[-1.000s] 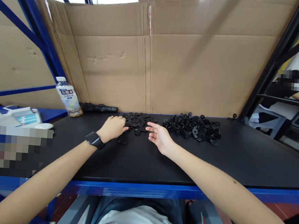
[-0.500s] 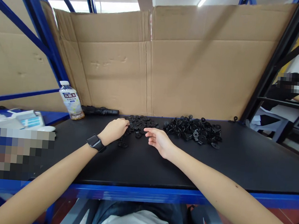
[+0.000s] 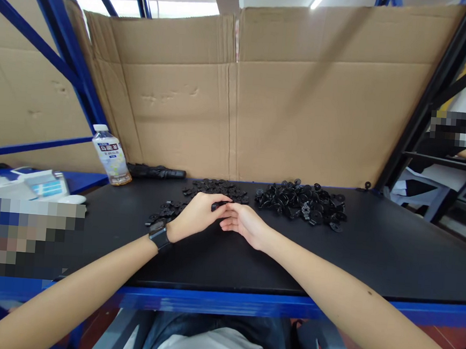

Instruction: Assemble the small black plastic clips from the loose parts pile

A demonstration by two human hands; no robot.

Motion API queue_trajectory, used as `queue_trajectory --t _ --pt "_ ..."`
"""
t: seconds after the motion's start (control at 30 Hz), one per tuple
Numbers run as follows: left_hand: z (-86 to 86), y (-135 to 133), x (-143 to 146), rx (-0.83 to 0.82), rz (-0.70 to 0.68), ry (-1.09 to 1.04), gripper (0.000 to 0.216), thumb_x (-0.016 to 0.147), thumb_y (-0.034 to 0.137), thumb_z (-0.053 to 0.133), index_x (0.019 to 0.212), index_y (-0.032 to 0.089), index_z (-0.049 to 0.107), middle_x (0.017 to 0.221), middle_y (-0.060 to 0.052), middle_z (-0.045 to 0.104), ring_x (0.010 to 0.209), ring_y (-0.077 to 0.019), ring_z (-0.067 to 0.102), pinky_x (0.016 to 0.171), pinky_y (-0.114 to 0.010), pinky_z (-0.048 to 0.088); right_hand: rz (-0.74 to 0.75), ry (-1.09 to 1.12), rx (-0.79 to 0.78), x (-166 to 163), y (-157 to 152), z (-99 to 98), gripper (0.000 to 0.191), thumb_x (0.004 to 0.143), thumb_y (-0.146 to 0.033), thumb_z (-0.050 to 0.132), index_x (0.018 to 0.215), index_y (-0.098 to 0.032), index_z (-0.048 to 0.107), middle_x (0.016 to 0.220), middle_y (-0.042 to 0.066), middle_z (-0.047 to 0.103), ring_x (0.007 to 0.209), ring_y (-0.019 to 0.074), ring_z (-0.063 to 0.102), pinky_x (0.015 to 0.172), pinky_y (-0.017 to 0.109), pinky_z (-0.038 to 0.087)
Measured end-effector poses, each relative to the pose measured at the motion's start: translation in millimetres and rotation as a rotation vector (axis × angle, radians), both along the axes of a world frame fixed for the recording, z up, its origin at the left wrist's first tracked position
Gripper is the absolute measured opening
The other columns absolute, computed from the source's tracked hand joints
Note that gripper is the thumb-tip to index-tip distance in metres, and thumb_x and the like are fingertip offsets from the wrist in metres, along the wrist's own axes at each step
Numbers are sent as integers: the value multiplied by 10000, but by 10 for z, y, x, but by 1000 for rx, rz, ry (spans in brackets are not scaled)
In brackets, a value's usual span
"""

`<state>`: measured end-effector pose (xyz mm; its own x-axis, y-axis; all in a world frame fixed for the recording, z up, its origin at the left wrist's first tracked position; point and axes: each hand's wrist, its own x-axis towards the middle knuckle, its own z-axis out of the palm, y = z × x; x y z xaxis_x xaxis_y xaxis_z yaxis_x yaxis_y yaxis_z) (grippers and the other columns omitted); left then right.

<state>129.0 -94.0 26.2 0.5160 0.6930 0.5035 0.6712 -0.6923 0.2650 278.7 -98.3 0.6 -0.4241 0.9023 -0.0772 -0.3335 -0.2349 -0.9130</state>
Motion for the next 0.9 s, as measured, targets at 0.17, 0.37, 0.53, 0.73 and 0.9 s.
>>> queue_trajectory --t 0.17,0.37,0.53,0.73,0.9 --pt "36 -9 -14 -72 -45 -60 370 833 138 386 1137 143 597 1021 -54 683 878 -152 641 808 -253 477 -26 37 -36 23 34 2 249 878 -223 393 747 -140 587 698 53 644 565 115 583 617 243 481" --pt "35 18 0 -73 -64 -72 330 861 188 378 1088 151 615 982 -48 688 834 -151 633 778 -249 464 6 43 -47 53 67 0 294 879 -247 378 727 -121 596 660 63 630 555 122 574 607 250 479" --pt "82 -22 5 -45 -45 29 304 873 222 376 830 165 671 736 -13 679 597 -121 566 588 -222 407 33 17 -66 58 43 42 310 840 -215 347 678 -110 589 632 80 618 542 131 568 604 257 472" --pt "71 -79 37 78 59 201 287 844 200 392 813 174 676 655 -29 661 536 -126 552 542 -234 354 86 -7 -35 75 35 67 278 783 -213 338 632 -144 562 561 61 588 511 144 548 579 276 461" --pt "32 -128 119 219 143 382 244 815 203 432 845 170 672 722 -72 682 639 -207 621 575 -281 390 83 -41 -30 77 40 60 277 754 -178 322 591 -151 544 533 59 578 474 144 531 563 287 456"
